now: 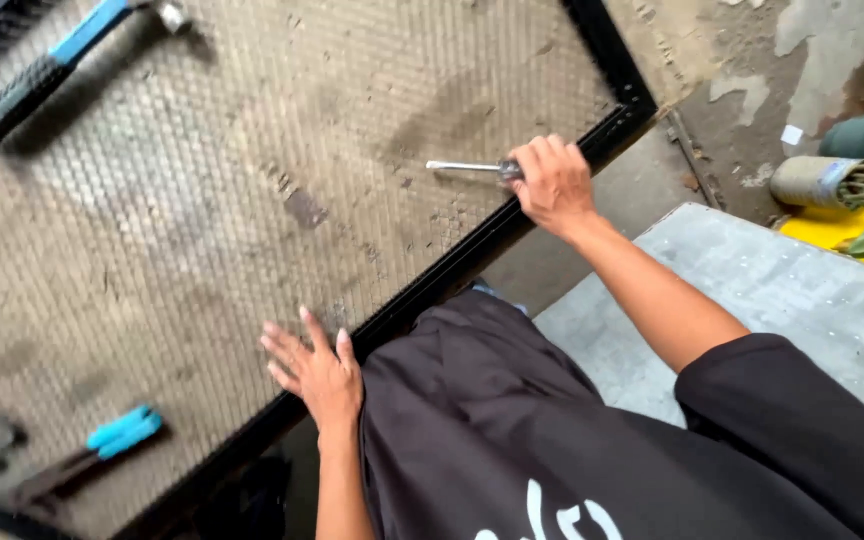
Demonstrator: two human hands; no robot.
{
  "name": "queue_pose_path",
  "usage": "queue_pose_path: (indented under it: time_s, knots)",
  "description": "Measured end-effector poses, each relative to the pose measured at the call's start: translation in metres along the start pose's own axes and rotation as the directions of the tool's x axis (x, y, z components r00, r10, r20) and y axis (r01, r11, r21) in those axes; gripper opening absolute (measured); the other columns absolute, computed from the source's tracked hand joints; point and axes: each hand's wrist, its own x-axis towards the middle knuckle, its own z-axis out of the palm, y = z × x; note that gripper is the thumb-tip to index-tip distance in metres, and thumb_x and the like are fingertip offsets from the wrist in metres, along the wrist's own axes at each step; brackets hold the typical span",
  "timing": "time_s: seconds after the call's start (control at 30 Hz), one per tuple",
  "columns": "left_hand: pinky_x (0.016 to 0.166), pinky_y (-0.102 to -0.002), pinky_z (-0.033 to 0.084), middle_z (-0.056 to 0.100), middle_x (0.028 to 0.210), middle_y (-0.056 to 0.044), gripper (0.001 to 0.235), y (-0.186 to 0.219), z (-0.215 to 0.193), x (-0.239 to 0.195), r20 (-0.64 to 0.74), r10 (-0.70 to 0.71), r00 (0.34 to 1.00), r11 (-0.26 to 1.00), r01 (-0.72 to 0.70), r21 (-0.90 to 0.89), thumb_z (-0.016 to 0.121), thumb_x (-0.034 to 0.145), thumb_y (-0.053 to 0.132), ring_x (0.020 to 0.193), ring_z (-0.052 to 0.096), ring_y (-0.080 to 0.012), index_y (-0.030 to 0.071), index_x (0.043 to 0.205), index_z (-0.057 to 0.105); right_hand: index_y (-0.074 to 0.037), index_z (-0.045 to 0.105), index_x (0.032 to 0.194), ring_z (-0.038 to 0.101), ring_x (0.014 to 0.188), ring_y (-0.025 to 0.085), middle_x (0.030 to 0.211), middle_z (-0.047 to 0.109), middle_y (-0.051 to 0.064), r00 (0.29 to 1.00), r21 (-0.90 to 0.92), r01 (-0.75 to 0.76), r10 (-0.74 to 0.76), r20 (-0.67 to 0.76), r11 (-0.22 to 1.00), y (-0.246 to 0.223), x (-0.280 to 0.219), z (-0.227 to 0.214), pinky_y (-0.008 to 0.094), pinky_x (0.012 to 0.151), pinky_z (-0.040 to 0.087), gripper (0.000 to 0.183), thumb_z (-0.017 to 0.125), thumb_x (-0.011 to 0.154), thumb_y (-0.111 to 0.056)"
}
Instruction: Securing a wire mesh into a metal frame using a screwdriver, hammer, and other hand tools.
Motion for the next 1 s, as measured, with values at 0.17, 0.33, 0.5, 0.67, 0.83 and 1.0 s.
queue_pose_path:
  time_s: [0.17,0.33,0.5,0.67,0.83,1.0]
  knots:
    - [0.123,-0.063,0.003,-0.009,0.172,-0.014,0.067,0.010,-0.014,0.004,0.021,-0.104,0.994,0.989,0.105,-0.101,0.035,0.108,0.053,0.160,-0.008,-0.0330,0.026,0.167,0.017,-0.014,0.066,0.107,0.055,0.092,0.031,0.100,0.063,0.006,0.996,0.094,0.039,-0.046,0.073,0.995,-0.001,0.010,-0.018,0.044,0.072,0.041,0.028,0.076,0.089,-0.032]
    - [0.125,-0.061,0.013,0.015,0.173,-0.014,0.068,-0.026,0.003,-0.009,-0.320,-0.416,0.851,0.891,0.311,-0.331,0.052,0.109,0.041,0.159,0.019,-0.0294,0.024,0.168,0.021,-0.007,0.062,0.114,0.061,0.094,0.035,0.097,0.055,0.009,0.994,0.371,-0.102,0.113,-0.008,0.923,-0.005,-0.006,-0.017,0.044,0.084,0.051,0.027,0.082,0.098,-0.018]
    - [0.114,-0.056,0.037,0.044,0.158,-0.019,0.072,-0.074,0.019,-0.043,-0.518,-0.602,0.607,0.788,0.346,-0.510,0.065,0.102,0.021,0.139,0.051,-0.0350,0.012,0.163,0.030,-0.006,0.064,0.109,0.066,0.088,0.037,0.090,0.059,0.013,0.962,0.557,-0.226,0.273,0.000,0.799,-0.045,-0.028,-0.024,0.044,0.080,0.052,0.022,0.083,0.099,-0.012]
    - [0.085,-0.044,0.064,0.069,0.122,-0.022,0.063,-0.086,0.015,-0.071,-0.432,-0.849,0.304,0.521,0.349,-0.779,0.073,0.087,0.002,0.107,0.071,-0.0394,0.001,0.144,0.047,-0.006,0.062,0.100,0.065,0.085,0.040,0.086,0.059,0.016,0.916,0.588,-0.341,0.399,0.034,0.733,-0.072,-0.056,-0.021,0.044,0.080,0.052,0.021,0.082,0.094,-0.011]
    - [0.068,-0.034,0.073,0.066,0.112,-0.027,0.052,-0.118,0.050,-0.068,0.102,-0.953,0.287,-0.059,0.156,-0.986,0.078,0.094,0.015,0.084,0.078,-0.0315,-0.009,0.133,0.053,-0.008,0.059,0.095,0.060,0.095,0.045,0.096,0.056,0.018,0.647,0.536,-0.657,0.762,0.038,0.531,-0.071,-0.073,0.004,0.052,0.087,0.046,0.022,0.076,0.084,-0.017]
    - [0.073,-0.026,0.070,0.064,0.110,-0.018,0.041,-0.081,-0.006,-0.053,0.345,-0.901,0.265,-0.270,0.281,-0.921,0.076,0.094,0.019,0.079,0.073,-0.0197,0.000,0.121,0.052,-0.014,0.053,0.093,0.059,0.050,0.017,0.082,0.057,0.002,0.120,0.622,-0.765,0.912,0.392,-0.166,-0.081,-0.026,-0.036,0.031,0.052,0.058,0.020,0.071,0.085,-0.020]
